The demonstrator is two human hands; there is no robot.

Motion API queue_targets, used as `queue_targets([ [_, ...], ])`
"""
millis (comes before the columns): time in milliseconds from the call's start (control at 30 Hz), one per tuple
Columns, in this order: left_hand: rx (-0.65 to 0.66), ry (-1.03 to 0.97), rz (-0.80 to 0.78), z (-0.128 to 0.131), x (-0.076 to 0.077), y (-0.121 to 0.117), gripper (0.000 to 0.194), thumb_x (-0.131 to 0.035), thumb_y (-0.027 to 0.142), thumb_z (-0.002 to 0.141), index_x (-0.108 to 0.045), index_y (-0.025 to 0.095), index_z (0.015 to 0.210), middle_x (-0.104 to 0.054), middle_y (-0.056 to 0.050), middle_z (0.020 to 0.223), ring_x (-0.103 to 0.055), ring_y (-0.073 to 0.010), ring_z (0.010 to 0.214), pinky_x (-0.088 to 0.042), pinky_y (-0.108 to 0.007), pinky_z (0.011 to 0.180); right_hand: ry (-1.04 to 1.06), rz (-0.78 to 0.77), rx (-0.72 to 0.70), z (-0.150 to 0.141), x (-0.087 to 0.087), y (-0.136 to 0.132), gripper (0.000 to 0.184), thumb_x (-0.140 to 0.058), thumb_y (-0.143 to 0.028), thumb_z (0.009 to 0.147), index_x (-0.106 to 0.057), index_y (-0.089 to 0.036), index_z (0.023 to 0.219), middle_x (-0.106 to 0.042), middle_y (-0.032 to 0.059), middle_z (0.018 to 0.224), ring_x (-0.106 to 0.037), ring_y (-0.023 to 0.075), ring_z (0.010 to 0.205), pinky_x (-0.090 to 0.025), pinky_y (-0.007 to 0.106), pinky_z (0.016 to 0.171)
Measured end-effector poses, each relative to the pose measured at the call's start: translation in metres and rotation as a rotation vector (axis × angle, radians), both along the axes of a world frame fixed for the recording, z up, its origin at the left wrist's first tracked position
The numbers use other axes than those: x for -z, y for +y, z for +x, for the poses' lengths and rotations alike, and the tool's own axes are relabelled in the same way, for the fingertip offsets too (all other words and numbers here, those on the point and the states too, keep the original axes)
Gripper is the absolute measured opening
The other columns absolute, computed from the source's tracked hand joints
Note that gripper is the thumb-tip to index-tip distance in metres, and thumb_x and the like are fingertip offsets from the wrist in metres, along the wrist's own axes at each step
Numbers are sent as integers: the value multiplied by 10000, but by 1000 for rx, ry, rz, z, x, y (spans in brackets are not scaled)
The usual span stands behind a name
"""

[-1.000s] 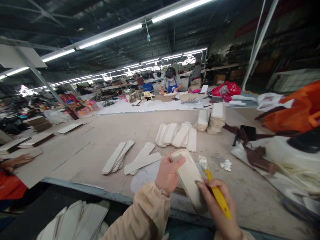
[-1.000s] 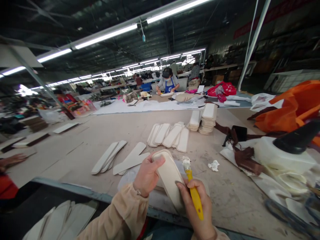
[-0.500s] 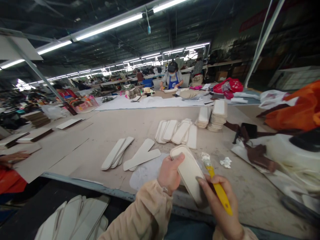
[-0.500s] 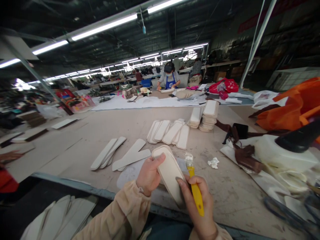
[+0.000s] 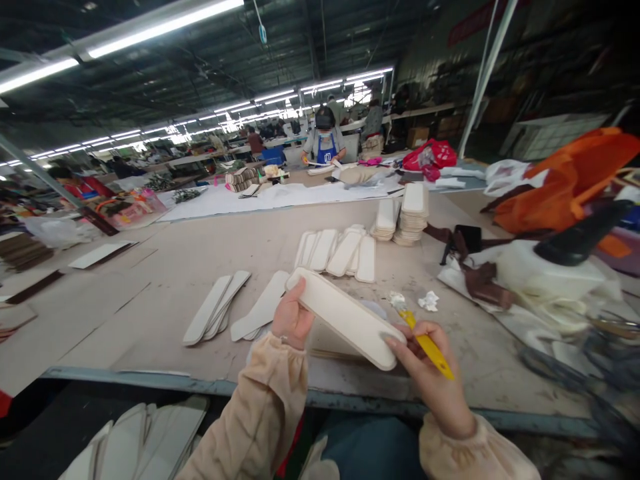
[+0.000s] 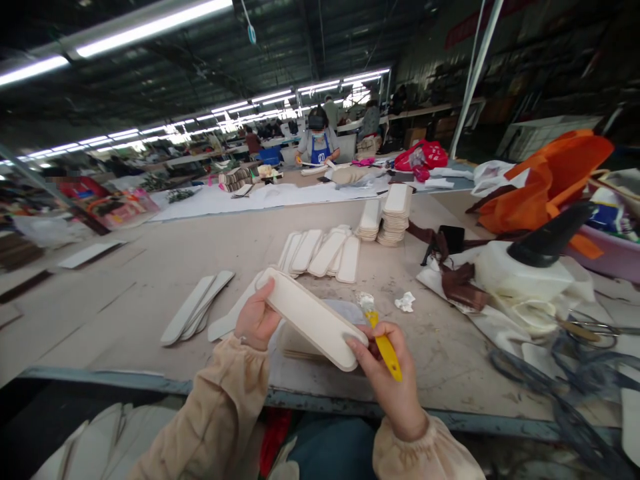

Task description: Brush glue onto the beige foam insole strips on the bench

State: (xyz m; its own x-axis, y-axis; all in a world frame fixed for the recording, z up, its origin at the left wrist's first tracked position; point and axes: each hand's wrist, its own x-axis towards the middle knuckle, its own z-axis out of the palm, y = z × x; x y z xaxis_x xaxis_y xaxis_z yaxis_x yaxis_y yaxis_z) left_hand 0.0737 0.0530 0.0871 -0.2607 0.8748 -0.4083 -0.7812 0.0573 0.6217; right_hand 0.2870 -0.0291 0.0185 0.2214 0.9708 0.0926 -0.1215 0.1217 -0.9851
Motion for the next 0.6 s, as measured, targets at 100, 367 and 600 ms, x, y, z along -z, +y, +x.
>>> queue_targets([
  [100, 3, 23, -16, 2, 3, -1, 98, -678, 150, 802, -663, 108, 889, -725, -77, 849, -703, -174, 793, -580, -273, 782, -22, -7, 29, 0, 1, 1, 468, -798, -395, 669, -423, -235, 899, -698, 31, 871, -601, 133, 593, -496, 247, 516],
  [367, -30, 12, 29, 5, 6, 4, 52, -658, 128, 811, -668, 140, 860, -732, -48, 822, -699, -154, 794, -567, -252, 800, -38, -33, 83, 2, 4, 4, 488, -825, -411, 621, -456, -227, 882, -686, 18, 830, -615, 132, 586, -504, 226, 506],
  [600, 208, 40, 172, 15, 15, -20, 292, -760, 132, 690, -653, 153, 960, -731, -54, 927, -689, -186, 887, -560, -294, 813, -79, 5, 143, 4, 16, 6, 484, -833, -404, 620, -492, -220, 911, -691, 48, 899, -653, 159, 673, -539, 242, 572],
])
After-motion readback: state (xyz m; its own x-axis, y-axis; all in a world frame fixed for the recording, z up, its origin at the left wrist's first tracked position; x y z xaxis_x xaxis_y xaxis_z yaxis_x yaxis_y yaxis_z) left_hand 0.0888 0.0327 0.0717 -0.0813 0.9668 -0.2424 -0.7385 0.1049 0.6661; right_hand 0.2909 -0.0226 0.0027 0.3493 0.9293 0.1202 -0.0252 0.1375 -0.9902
